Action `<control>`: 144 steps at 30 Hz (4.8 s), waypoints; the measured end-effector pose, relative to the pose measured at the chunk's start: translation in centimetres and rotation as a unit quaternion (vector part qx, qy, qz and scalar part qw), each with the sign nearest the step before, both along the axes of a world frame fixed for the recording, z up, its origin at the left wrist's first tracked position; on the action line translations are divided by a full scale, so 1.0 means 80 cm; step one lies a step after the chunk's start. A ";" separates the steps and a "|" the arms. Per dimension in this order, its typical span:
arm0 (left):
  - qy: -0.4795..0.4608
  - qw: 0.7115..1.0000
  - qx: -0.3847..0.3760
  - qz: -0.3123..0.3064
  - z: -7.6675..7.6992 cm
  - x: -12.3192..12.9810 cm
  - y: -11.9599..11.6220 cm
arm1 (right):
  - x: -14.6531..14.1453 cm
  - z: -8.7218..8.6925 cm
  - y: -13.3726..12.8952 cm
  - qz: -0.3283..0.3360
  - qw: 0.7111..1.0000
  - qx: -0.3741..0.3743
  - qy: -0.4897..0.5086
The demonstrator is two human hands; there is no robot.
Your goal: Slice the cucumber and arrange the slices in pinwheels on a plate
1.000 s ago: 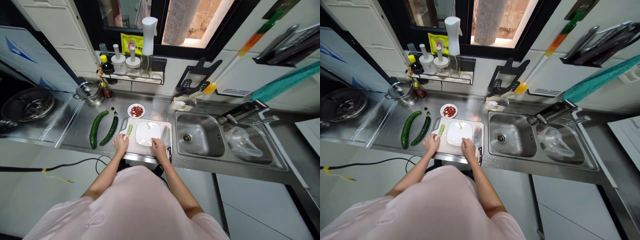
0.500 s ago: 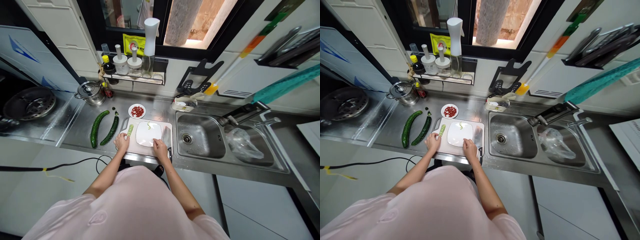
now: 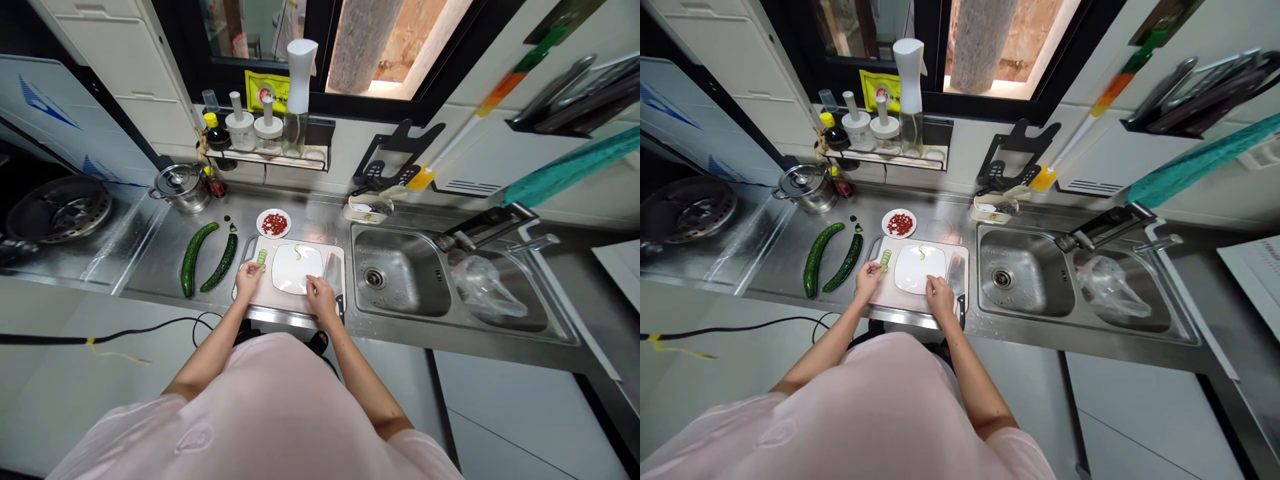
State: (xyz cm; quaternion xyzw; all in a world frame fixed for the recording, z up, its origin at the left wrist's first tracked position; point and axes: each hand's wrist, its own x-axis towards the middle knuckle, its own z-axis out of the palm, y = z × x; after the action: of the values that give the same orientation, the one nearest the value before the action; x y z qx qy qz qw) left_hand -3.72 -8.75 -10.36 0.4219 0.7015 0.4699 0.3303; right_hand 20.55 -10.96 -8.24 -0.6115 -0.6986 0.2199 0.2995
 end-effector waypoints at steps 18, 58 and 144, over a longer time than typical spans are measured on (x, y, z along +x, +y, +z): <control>-0.206 0.964 0.050 -0.159 0.147 0.058 0.009 | -0.054 0.116 0.048 0.033 0.968 0.012 0.250; -0.416 0.871 -0.088 -0.245 0.184 0.066 0.018 | -0.045 0.144 0.046 0.054 0.960 0.017 0.276; 0.336 0.907 -0.148 -0.206 0.018 0.111 0.124 | -0.027 -0.007 0.181 0.142 0.947 -0.145 -0.249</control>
State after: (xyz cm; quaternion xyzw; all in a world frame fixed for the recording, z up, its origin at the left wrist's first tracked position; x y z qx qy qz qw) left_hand 5.16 1.21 -8.92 0.6363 0.7300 0.1129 0.2225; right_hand 18.43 3.55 -8.76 -0.5783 -0.7909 0.1998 -0.0106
